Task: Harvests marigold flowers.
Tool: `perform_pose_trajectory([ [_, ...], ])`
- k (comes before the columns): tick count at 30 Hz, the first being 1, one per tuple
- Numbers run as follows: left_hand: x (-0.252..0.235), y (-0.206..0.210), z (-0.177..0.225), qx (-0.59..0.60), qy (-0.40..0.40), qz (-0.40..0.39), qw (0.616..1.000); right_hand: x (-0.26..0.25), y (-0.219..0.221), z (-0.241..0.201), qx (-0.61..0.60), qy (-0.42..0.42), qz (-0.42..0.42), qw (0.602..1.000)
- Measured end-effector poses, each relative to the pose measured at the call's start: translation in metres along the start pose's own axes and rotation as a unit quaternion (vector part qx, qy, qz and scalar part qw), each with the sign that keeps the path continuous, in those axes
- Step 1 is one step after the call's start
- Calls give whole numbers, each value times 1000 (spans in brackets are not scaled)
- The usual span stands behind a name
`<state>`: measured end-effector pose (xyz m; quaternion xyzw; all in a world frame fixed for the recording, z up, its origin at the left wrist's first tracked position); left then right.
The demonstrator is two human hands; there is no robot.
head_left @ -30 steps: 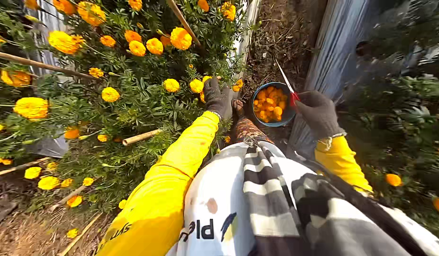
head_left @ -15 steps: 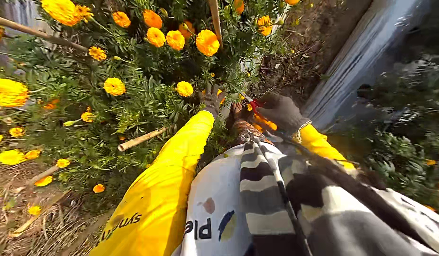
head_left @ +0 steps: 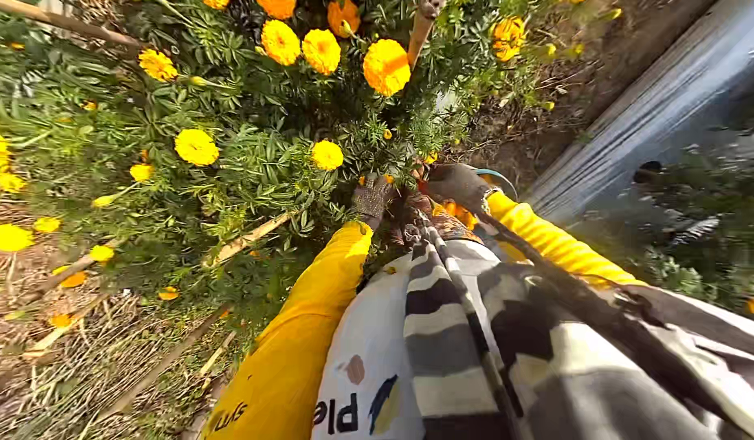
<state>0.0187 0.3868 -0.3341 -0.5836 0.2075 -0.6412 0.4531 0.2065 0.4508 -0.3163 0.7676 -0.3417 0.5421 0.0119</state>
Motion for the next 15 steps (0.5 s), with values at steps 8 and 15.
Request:
perform_pose_trajectory([
  [8,4,-32,12,35,-67,-127,989,-21,12,-2,41,23,-46,998],
  [15,-2,19,-12,-4,14,32,999,-37,19,-16,77,-23,-93,992],
])
Point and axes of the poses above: each hand's wrist, its own x-axis away from the middle knuckle, its own y-axis out of the palm, z = x × y, the point moved 8 cm from there along -x, towards the middle knuckle, and after that the axes turned 13 degrees about z, right-handed, at the moved point
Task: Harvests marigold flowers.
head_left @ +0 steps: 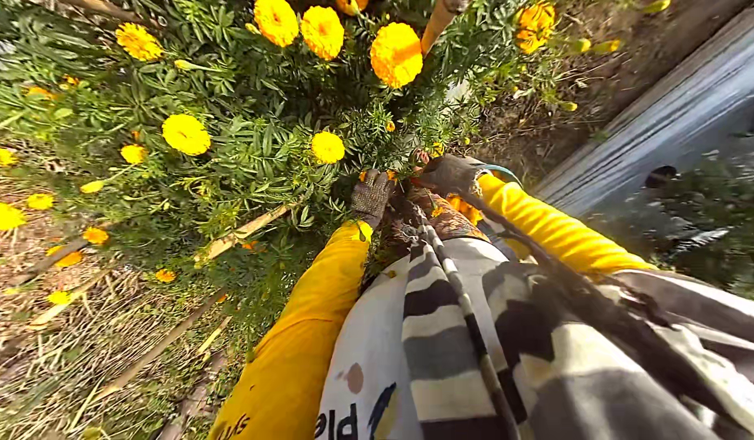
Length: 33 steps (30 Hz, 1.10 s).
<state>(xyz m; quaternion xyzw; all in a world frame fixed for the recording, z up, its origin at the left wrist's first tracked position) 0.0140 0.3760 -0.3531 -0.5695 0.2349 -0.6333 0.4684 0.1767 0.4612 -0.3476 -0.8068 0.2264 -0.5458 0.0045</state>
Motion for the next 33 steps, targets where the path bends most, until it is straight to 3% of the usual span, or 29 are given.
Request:
perform_pose_trajectory([
  [5,1,-4,1,-3,37,22,999,28,-20,-11,-47,5,-3,999],
  [8,1,1,-3,-4,18,5,1000,39,-18,-18,-97,14,-16,995],
  [12,4,2,7,-41,87,-9,995,28,-11,-25,-98,23,-28,995],
  [16,10,-4,9,-21,138,64,988,4,0,-13,-128,-4,-9,992],
  [21,20,-6,0,-10,173,35,984,11,-15,8,-131,-7,24,991],
  [27,25,-14,-18,33,117,44,992,29,-10,12,-176,7,19,984],
  [30,32,-19,-25,42,106,72,991,24,-1,0,-123,-21,10,992],
  [33,39,-17,-29,26,107,81,991,18,13,-24,61,-170,-28,983],
])
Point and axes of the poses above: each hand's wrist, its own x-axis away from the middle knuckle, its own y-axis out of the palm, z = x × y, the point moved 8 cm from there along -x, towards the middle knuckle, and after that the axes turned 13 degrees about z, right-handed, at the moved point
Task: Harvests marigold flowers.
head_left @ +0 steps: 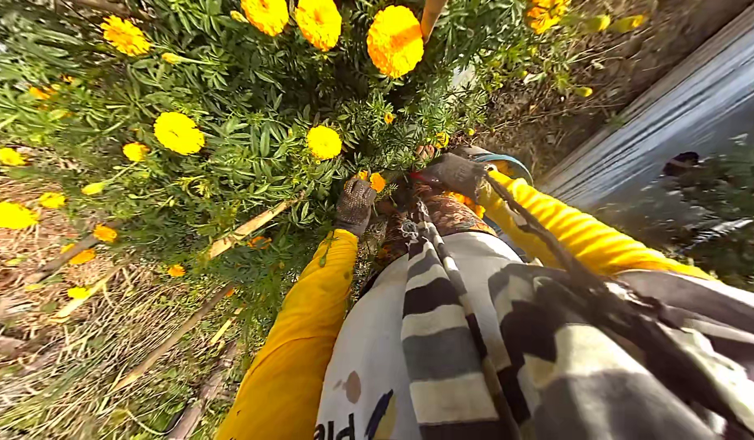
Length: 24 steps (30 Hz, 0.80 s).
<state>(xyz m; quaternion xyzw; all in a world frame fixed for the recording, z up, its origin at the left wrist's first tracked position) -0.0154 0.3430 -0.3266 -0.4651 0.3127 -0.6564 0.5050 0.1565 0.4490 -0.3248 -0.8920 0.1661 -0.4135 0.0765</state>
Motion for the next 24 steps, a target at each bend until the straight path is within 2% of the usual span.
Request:
perform_pose_trajectory([
  [3,9,10,-6,-3,-28,-32,999,-9,12,-6,97,-63,-15,993],
  [8,23,26,-13,-20,-94,-98,990,-14,12,-18,97,-62,-50,992],
  [10,26,21,-13,-1,-118,-81,990,-18,15,-18,99,-80,-64,990],
  [13,28,20,-11,-5,-99,-65,993,-22,20,-23,119,-86,-94,985],
  [17,27,13,-7,7,-67,-11,998,-31,33,-23,111,-52,-97,988],
  [19,30,11,-7,19,-66,9,998,-34,41,-15,64,-46,-52,996],
  [21,28,13,-9,10,-102,-25,994,-40,51,6,-48,16,21,998],
  [23,24,16,-12,-28,-164,-79,983,-37,47,11,-117,97,41,987],
  [24,22,16,-11,-43,-170,-114,978,-29,40,9,-114,120,39,985],
])
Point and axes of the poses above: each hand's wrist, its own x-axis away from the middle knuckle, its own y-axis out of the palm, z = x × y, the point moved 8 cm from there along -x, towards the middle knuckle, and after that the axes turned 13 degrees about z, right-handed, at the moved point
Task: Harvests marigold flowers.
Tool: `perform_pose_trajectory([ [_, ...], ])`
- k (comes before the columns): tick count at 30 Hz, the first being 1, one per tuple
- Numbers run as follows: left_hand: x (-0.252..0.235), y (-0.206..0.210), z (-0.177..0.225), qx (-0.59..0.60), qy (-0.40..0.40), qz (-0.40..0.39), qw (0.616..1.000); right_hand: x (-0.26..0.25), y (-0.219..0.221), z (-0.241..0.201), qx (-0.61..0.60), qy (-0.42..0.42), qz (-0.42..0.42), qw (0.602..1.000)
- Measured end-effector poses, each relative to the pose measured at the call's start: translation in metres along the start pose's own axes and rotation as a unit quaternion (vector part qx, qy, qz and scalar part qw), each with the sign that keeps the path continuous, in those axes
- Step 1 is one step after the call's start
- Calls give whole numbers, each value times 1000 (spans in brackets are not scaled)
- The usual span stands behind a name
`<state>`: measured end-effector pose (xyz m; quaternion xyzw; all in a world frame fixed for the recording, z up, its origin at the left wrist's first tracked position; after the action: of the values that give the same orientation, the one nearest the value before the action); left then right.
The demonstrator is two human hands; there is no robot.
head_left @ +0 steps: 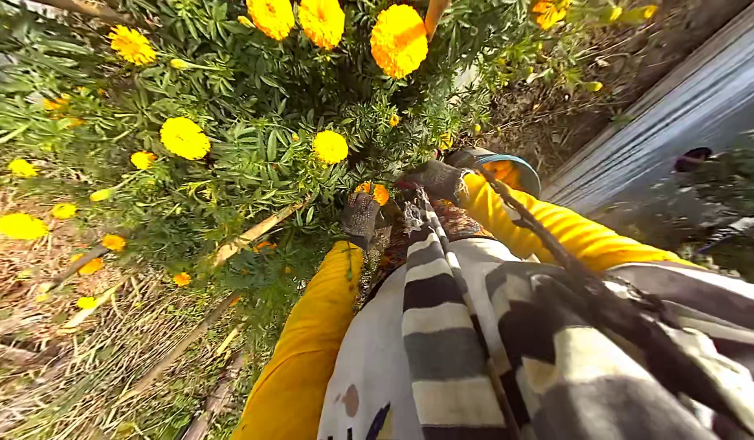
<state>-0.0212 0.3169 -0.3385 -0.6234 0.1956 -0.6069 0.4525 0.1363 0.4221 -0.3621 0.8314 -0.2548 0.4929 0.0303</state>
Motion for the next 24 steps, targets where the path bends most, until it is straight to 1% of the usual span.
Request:
perform_pose_trajectory([
  [1,-1,-3,2,-3,10,-3,1000,12,-9,-3,10,17,5,1000],
  [2,-2,-11,4,12,27,24,999,25,-19,-3,9,29,14,999],
  [3,-1,-22,5,37,42,66,996,36,-28,4,-21,36,30,999],
  [5,4,-47,7,105,42,163,980,65,-44,21,-119,37,68,990],
  [6,8,-61,9,144,44,206,967,84,-53,29,-160,40,87,983],
  [8,22,-88,21,188,56,262,945,125,-64,54,-221,59,137,964],
  [10,42,-112,44,232,88,275,929,161,-66,90,-281,70,221,931],
  [11,53,-119,59,264,102,254,925,180,-65,106,-314,74,262,909],
  [13,69,-117,92,336,122,177,917,222,-58,137,-381,89,338,856],
  [15,77,-96,131,405,137,83,900,261,-43,169,-418,110,407,804],
  [16,81,-80,153,421,142,27,895,278,-34,183,-424,128,435,784],
  [18,89,-45,195,414,166,-82,891,308,-16,210,-408,151,483,760],
  [20,98,-19,223,368,180,-164,898,328,0,234,-392,147,516,747],
  [21,100,-13,229,348,181,-181,902,338,8,242,-395,142,528,738],
  [22,101,-10,230,330,179,-180,909,349,14,248,-403,141,539,726],
  [24,94,-8,220,326,173,-142,918,369,25,259,-415,147,563,700],
])
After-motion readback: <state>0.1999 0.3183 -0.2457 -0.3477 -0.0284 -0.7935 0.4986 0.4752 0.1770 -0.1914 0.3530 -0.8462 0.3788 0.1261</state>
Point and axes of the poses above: each hand's wrist, its own x-axis away from the middle knuckle, its own y-axis out of the palm, z = x × y, the point moved 8 cm from there along -x, towards the middle knuckle, and after that the axes turned 13 degrees about z, right-handed, at the moved point
